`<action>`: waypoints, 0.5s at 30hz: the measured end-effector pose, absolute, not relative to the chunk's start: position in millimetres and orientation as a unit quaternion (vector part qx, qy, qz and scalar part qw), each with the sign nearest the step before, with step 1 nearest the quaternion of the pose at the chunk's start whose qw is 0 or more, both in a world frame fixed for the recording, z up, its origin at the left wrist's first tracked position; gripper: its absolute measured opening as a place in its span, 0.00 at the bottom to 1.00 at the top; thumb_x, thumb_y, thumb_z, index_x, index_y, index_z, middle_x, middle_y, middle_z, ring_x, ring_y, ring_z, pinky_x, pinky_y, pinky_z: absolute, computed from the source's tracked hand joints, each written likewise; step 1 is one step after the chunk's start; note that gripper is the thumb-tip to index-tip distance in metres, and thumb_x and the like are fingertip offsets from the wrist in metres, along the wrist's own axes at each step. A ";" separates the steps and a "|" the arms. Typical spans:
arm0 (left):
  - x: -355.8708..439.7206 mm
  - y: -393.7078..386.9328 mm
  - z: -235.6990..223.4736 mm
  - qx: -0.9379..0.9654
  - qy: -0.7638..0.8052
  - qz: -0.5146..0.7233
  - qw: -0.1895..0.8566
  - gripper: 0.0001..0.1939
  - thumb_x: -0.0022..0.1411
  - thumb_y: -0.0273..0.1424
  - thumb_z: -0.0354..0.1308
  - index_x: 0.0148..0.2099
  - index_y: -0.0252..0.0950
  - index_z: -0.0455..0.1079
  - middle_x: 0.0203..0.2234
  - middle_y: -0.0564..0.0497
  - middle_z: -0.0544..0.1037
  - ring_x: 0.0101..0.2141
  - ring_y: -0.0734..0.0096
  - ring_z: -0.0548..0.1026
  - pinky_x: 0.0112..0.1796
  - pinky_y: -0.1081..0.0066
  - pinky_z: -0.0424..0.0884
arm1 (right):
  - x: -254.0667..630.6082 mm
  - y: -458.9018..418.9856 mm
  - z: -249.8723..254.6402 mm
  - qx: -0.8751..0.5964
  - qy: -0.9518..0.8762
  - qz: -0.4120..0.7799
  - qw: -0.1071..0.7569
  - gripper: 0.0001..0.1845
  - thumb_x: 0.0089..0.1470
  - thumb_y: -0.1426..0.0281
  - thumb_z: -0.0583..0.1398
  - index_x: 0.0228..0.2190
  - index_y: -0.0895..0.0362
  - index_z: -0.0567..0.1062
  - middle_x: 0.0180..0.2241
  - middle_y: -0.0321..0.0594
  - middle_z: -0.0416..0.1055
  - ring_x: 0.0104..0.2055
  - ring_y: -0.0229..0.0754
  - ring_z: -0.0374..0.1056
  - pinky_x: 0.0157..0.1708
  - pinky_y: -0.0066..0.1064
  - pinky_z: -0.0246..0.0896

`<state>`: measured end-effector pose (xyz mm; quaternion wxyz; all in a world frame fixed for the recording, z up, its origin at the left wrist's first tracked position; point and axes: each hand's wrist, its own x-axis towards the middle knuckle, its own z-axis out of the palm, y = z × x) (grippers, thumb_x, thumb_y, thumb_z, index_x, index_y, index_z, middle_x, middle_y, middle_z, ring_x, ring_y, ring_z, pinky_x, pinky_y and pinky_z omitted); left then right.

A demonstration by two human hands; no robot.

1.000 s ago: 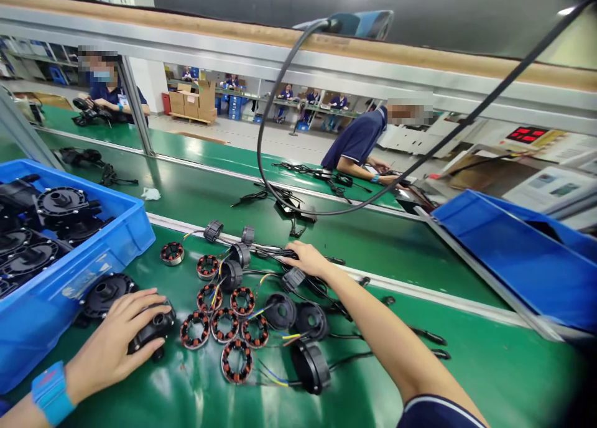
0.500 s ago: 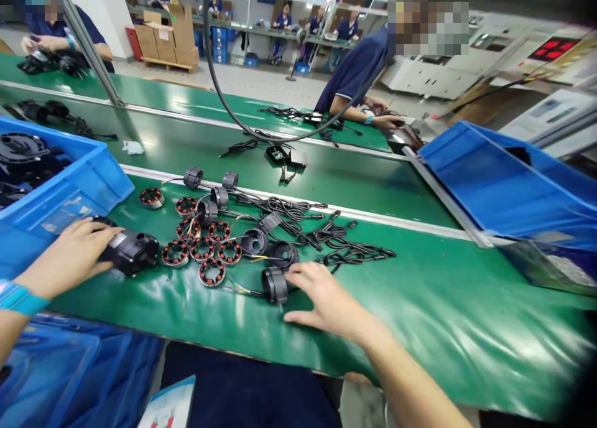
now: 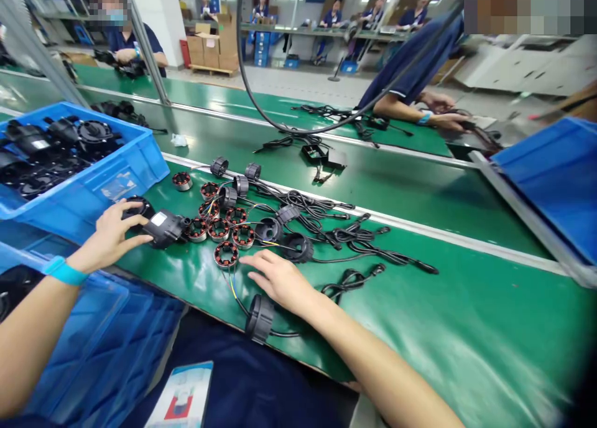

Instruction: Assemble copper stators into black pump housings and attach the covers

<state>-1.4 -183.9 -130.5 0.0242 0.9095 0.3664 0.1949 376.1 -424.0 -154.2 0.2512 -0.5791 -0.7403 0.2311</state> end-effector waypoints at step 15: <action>34.5 -199.3 -119.0 0.641 0.525 0.343 0.442 0.42 0.48 0.66 0.61 0.45 0.30 0.71 0.41 0.36 0.81 0.44 0.40 0.79 0.47 0.39 0.76 | 370.6 -473.9 -148.4 -0.575 -0.706 0.190 0.368 0.11 0.66 0.65 0.61 0.45 0.58 0.79 0.34 0.40 0.69 0.37 0.39 0.68 0.38 0.29 0.66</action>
